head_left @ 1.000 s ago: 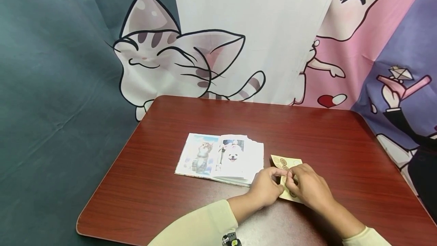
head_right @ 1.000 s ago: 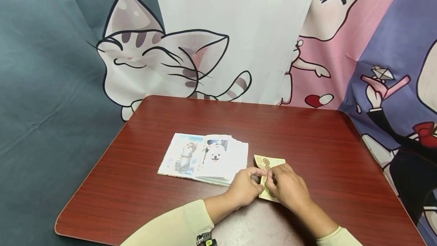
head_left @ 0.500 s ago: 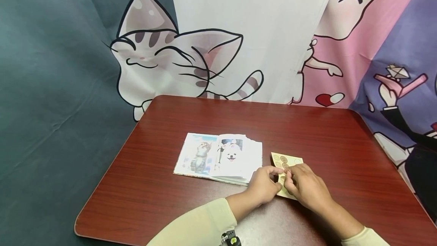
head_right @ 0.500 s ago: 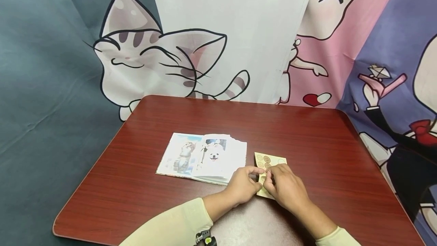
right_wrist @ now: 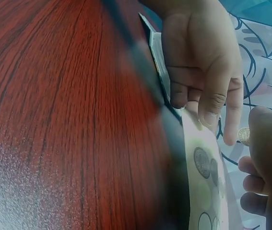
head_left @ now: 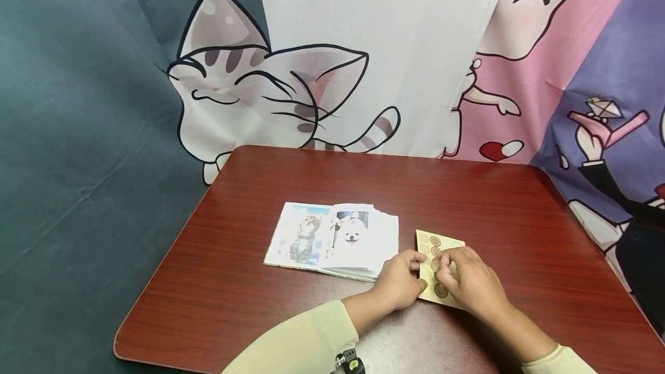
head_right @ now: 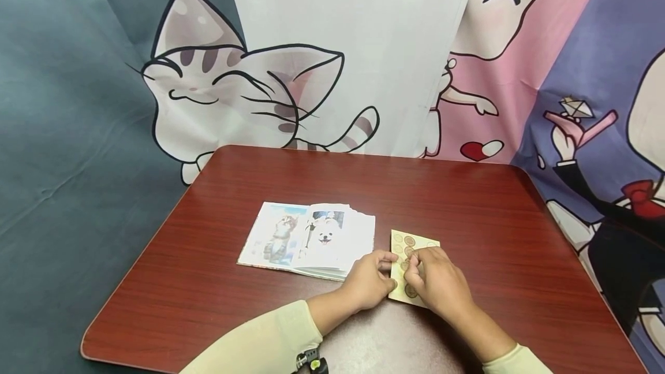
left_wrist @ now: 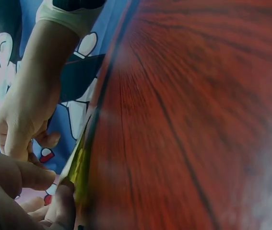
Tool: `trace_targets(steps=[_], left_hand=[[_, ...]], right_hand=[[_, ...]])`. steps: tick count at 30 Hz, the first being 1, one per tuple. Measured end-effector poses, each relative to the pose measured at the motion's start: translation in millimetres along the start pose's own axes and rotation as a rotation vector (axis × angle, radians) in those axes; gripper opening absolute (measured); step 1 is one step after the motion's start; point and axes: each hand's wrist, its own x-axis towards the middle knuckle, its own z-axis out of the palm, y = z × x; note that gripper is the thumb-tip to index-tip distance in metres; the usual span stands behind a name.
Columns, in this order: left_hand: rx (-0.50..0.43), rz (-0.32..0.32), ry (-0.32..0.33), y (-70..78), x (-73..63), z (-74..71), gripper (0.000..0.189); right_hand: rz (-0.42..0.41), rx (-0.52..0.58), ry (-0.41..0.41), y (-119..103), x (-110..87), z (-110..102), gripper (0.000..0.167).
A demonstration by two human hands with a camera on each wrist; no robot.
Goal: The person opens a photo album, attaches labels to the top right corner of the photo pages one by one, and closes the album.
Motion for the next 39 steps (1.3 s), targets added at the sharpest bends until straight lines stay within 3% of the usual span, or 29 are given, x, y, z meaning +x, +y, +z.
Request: trace_targets(steps=[8,15,20,28,35,39], left_hand=[[0.351,0.046,-0.023,12.3,-4.8,-6.5,0.051],[0.538,0.06,-0.064,21.8,-9.3,-10.5,0.052],[0.603,0.11,-0.111,24.8,-14.4,-18.7,0.043],[0.672,0.343,-0.102,24.0,-27.2,-50.2,0.03],[0.673,0.407,-0.059,24.7,-30.8,-76.5,0.028],[0.706,0.428,-0.007,17.3,-33.6,-91.0,0.027]], right_hand=[[0.028,0.005,0.004,2,0.8,1,0.009],[0.036,0.003,0.001,5,3.5,-2,0.012],[0.072,0.02,-0.015,6,9.3,-3,0.015],[0.08,0.064,-0.044,3,26.0,4,0.018],[0.105,0.087,-0.08,1,34.8,5,0.017],[0.125,0.102,-0.112,1,38.5,7,0.018]])
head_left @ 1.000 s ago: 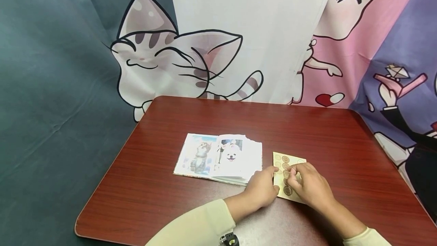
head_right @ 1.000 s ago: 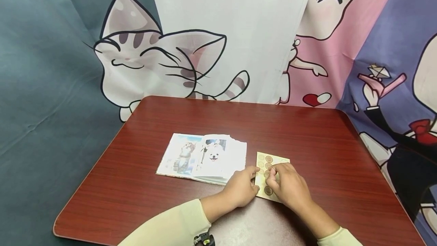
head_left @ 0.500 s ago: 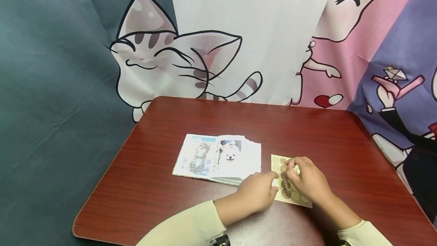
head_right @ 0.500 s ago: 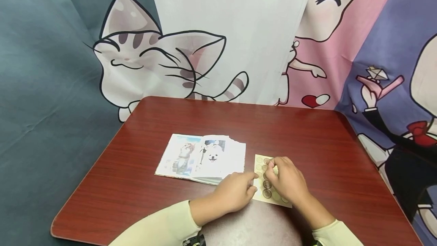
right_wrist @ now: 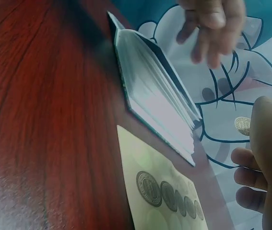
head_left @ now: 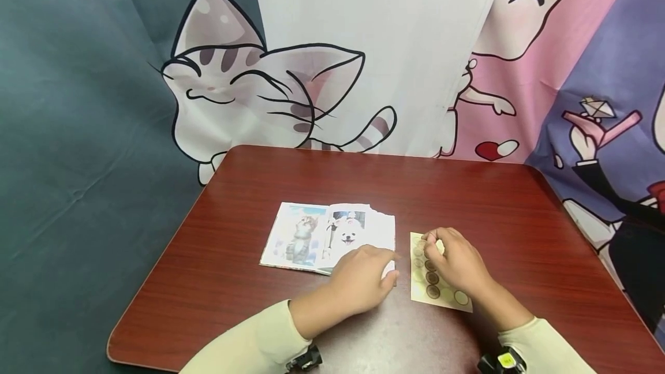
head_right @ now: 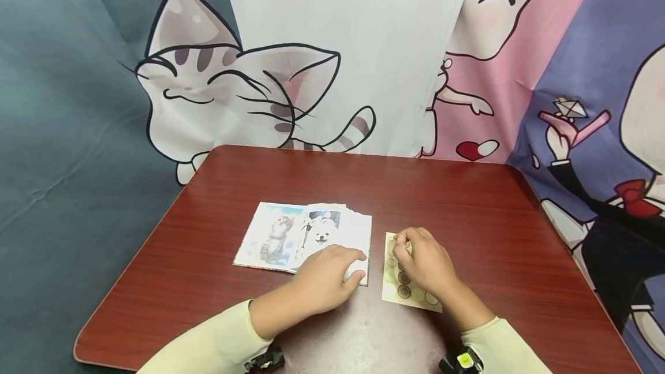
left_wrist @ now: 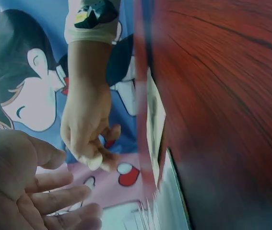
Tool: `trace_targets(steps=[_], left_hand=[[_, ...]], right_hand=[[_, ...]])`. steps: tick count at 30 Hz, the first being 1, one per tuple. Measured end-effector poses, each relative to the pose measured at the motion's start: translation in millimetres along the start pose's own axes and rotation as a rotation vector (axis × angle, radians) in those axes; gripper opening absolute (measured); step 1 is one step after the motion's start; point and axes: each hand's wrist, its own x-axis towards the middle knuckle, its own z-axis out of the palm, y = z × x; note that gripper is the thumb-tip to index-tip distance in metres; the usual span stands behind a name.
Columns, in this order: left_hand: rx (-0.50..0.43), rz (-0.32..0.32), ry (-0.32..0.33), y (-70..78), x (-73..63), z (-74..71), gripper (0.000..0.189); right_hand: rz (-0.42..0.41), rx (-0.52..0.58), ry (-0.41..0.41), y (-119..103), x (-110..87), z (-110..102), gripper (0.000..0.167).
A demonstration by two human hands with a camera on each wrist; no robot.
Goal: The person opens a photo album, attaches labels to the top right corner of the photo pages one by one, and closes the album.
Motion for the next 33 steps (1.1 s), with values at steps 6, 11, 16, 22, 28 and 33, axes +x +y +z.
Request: trace_targets(steps=[6,11,16,22,28,33], left_hand=[[0.067,-0.05,-0.015,-28.0,-17.8,-1.9,0.032],[0.077,-0.098,-0.043,-46.6,-30.5,-1.7,0.038],[0.078,-0.128,-0.054,-57.9,-39.0,-1.8,0.043],[0.062,-0.153,-0.161,-66.5,-46.0,0.1,0.057],[0.06,-0.144,-0.332,-71.0,-51.7,2.7,0.074],[0.093,-0.127,-0.404,-73.1,-54.4,3.7,0.078]], right_hand=[[-0.012,0.005,-0.026,-5,7.3,3,0.017],[-0.009,0.013,-0.03,-8,10.4,4,0.016],[-0.021,0.017,-0.023,-11,12.2,8,0.015],[-0.039,0.036,-0.026,-14,15.1,11,0.014],[-0.056,0.049,-0.038,-19,20.2,14,0.013],[-0.066,0.059,-0.046,-25,28.1,19,0.013]])
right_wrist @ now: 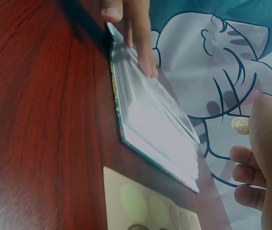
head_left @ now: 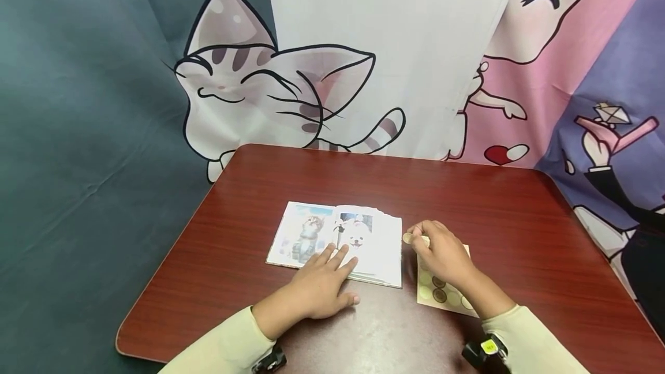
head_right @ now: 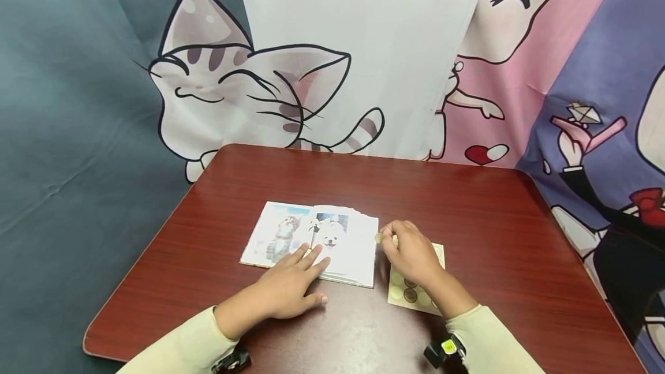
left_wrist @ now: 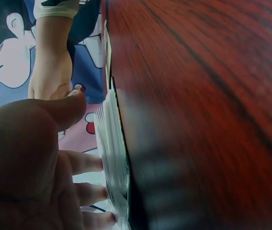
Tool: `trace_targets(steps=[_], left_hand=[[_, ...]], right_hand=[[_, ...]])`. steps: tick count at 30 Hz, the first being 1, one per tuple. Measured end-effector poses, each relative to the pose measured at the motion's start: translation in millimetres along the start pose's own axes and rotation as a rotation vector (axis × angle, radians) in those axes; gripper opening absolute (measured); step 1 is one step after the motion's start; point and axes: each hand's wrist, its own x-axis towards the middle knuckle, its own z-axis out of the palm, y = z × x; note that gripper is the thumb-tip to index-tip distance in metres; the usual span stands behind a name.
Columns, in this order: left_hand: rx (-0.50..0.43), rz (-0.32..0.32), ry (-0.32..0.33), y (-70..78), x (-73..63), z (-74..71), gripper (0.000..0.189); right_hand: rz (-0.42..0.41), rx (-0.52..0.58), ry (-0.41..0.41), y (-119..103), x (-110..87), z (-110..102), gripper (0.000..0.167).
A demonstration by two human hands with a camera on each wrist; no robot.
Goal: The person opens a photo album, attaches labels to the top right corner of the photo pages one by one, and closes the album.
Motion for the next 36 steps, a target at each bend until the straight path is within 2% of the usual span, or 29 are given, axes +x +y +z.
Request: trace_targets(steps=[9,19,36], left_hand=[[0.008,-0.011,-0.069,-1.7,-0.9,1.8,0.083],[0.032,-0.005,-0.08,-1.7,-1.8,0.8,0.085],[0.026,0.0,-0.094,-1.6,-5.0,-2.3,0.087]], right_hand=[[-0.049,-0.001,-0.058,-9,18.3,11,0.012],[-0.072,-0.024,-0.086,-13,36.1,25,0.008],[-0.176,-0.034,-0.186,-24,61.4,47,0.013]])
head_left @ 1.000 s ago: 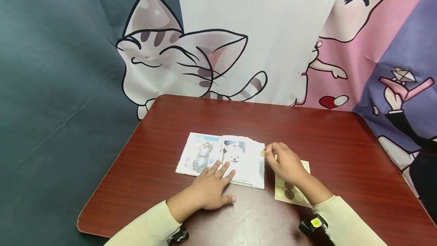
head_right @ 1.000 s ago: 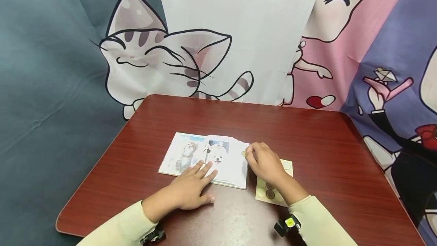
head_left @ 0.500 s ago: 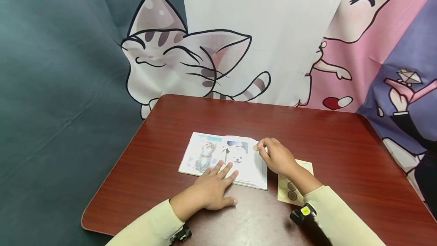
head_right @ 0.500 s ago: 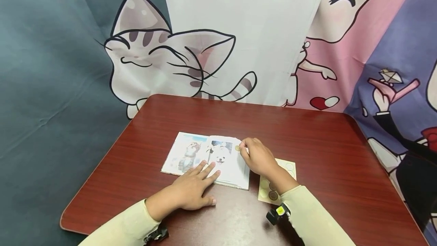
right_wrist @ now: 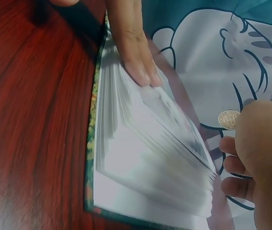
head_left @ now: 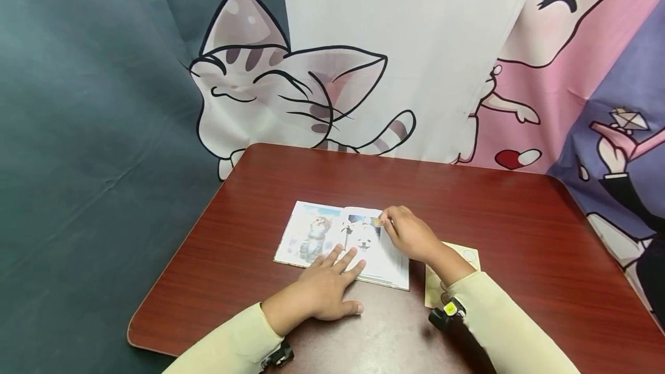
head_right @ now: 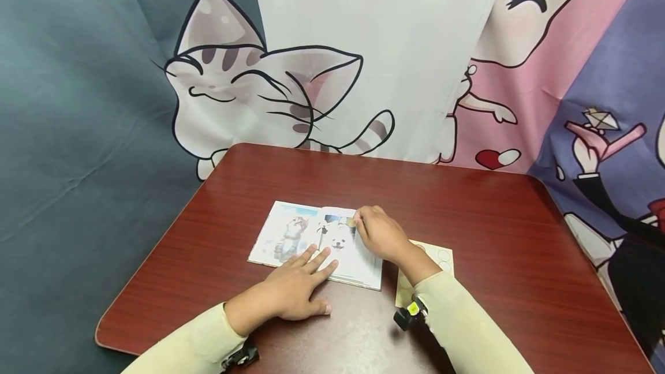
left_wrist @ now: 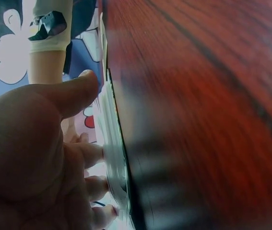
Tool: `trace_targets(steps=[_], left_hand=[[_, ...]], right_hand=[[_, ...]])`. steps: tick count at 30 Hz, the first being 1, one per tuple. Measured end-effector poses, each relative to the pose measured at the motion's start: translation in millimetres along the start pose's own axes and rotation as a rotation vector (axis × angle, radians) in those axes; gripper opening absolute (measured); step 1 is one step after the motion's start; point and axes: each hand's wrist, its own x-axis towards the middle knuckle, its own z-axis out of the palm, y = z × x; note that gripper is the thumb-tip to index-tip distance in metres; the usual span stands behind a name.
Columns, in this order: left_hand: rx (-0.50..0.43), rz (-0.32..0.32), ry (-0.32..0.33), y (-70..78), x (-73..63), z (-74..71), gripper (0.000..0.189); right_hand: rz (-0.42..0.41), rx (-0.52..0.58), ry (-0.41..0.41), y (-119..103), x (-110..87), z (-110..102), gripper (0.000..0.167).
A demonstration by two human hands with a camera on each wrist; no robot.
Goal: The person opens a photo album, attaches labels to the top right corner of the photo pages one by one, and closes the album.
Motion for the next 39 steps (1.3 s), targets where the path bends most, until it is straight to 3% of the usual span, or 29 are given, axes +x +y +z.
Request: trace_targets(steps=[7,20,39], left_hand=[[0.004,-0.002,-0.007,-0.2,-0.8,-1.0,0.088],[0.028,-0.012,-0.007,-1.4,0.4,1.1,0.091],[0.06,-0.001,0.003,-3.1,0.7,2.1,0.093]], right_hand=[[-0.1,-0.005,0.022,-6,15.9,9,0.008],[-0.174,-0.002,0.038,-9,37.2,22,0.008],[-0.13,-0.053,-0.072,-23,69.9,40,0.016]])
